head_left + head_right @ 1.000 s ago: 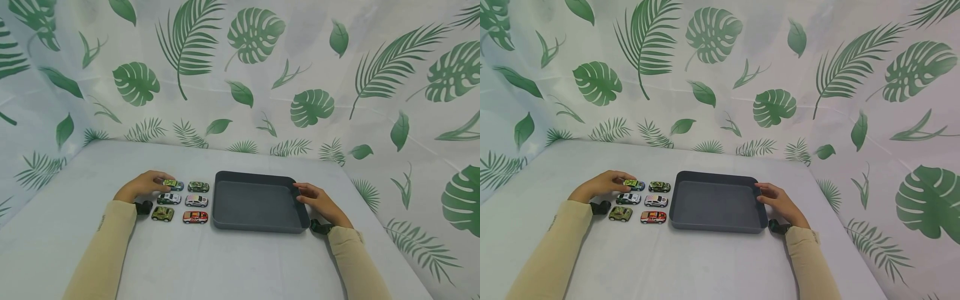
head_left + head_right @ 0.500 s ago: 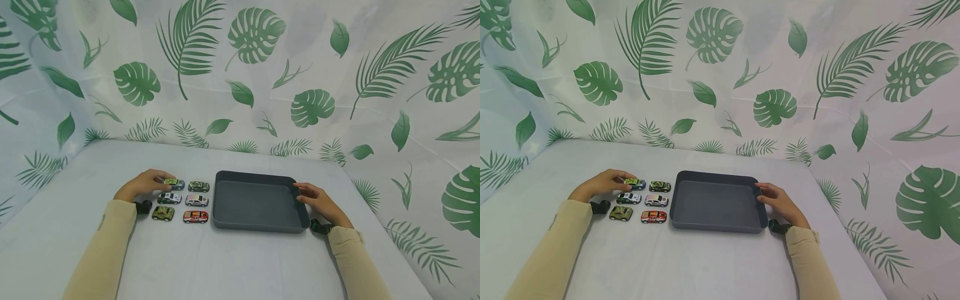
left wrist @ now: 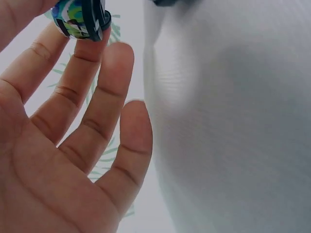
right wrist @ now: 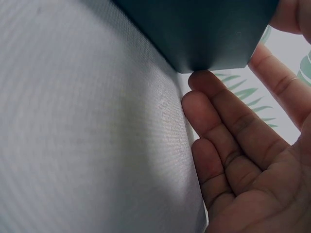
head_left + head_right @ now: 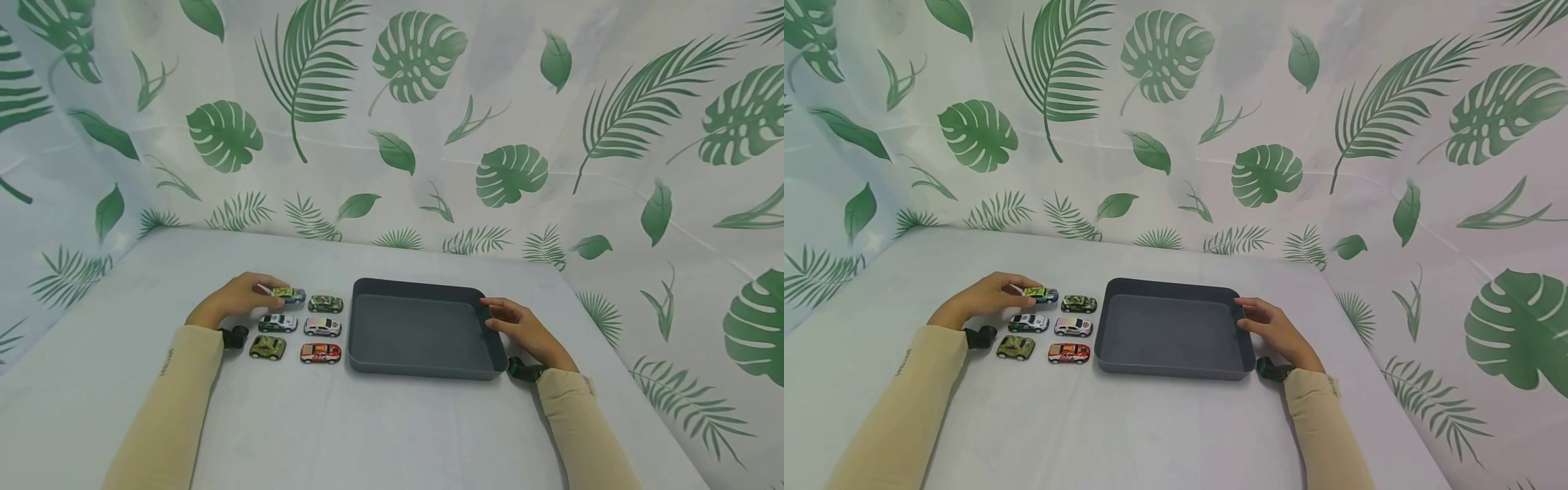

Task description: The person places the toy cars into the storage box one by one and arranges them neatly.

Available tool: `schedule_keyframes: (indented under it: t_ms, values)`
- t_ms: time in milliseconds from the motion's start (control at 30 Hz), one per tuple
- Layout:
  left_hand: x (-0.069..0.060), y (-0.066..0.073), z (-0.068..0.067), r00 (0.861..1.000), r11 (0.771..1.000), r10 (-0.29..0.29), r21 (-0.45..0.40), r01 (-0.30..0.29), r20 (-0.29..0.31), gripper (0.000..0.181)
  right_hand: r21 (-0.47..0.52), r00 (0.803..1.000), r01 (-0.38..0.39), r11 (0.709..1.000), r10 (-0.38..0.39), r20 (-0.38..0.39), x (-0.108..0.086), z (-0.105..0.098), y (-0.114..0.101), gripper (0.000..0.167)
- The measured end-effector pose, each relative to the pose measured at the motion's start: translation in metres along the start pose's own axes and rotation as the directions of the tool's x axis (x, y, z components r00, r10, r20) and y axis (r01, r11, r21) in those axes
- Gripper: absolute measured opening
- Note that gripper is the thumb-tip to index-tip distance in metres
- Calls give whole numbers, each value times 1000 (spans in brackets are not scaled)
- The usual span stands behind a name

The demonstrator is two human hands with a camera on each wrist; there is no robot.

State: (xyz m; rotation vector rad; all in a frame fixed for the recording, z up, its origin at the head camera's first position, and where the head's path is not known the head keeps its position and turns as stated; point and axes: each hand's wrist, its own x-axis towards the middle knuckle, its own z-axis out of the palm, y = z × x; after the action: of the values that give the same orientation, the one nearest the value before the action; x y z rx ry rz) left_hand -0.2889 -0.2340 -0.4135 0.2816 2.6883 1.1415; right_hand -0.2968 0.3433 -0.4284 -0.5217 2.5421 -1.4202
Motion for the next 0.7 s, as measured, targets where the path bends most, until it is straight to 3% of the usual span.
schedule_keyframes:
  t_ms: [400, 700]
  values:
    - [-3, 14, -2, 997, 1000, -6, -3, 6, -80, 53, -5, 1000, -3, 1000, 3, 0, 2, 0, 1, 58]
    - [-2, 16, -1, 995, 1000, 27, 0, -27, -96, 53, -6, 1000, -10, 1000, 10, -6, 2, 0, -1, 58]
